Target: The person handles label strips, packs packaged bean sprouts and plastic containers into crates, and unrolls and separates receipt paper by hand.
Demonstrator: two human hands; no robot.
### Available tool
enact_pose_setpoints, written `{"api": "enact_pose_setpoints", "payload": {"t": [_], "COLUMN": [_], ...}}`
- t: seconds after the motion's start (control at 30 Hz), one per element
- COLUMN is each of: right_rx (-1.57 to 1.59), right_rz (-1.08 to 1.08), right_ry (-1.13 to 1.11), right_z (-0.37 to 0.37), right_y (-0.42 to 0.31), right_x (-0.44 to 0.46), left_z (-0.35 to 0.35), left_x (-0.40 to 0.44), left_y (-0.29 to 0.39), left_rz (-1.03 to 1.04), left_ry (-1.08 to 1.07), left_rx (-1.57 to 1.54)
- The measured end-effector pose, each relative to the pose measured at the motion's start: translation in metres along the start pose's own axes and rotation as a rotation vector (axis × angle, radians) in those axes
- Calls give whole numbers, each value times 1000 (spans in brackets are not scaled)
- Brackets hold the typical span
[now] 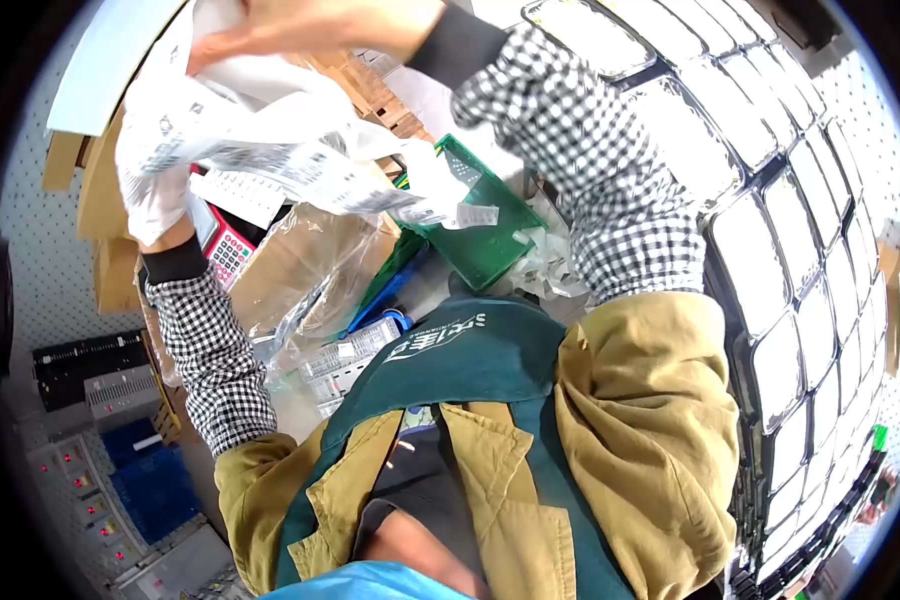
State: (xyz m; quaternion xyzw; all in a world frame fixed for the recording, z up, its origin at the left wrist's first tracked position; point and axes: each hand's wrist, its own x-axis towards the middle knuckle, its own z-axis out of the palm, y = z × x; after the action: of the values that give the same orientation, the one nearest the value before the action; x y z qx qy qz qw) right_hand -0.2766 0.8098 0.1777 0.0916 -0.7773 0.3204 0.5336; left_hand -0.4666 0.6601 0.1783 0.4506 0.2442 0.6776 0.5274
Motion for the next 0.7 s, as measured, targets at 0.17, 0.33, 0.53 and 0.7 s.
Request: {"api": "enact_pose_setpoints", "payload": {"t": [0.17,0.33,0.53,0.7], "right_rx": [245,25,-347,-569], "right_rz": [463,962,986,914], "right_ry": [-140,-858,-809,-572], "right_z": [-13,49,87,56], "right_y": [62,90,86,100], "right_x": [-116,-297,-320,-382], "left_z": [-1,16,0,-18], "left_x": [-15,0,22,30], "left_y": [107,179,208,216], "left_rz": [390,-204,54,445], "left_ry": [158,-130,278,685], "left_rx": [1218,-133,321,791]}}
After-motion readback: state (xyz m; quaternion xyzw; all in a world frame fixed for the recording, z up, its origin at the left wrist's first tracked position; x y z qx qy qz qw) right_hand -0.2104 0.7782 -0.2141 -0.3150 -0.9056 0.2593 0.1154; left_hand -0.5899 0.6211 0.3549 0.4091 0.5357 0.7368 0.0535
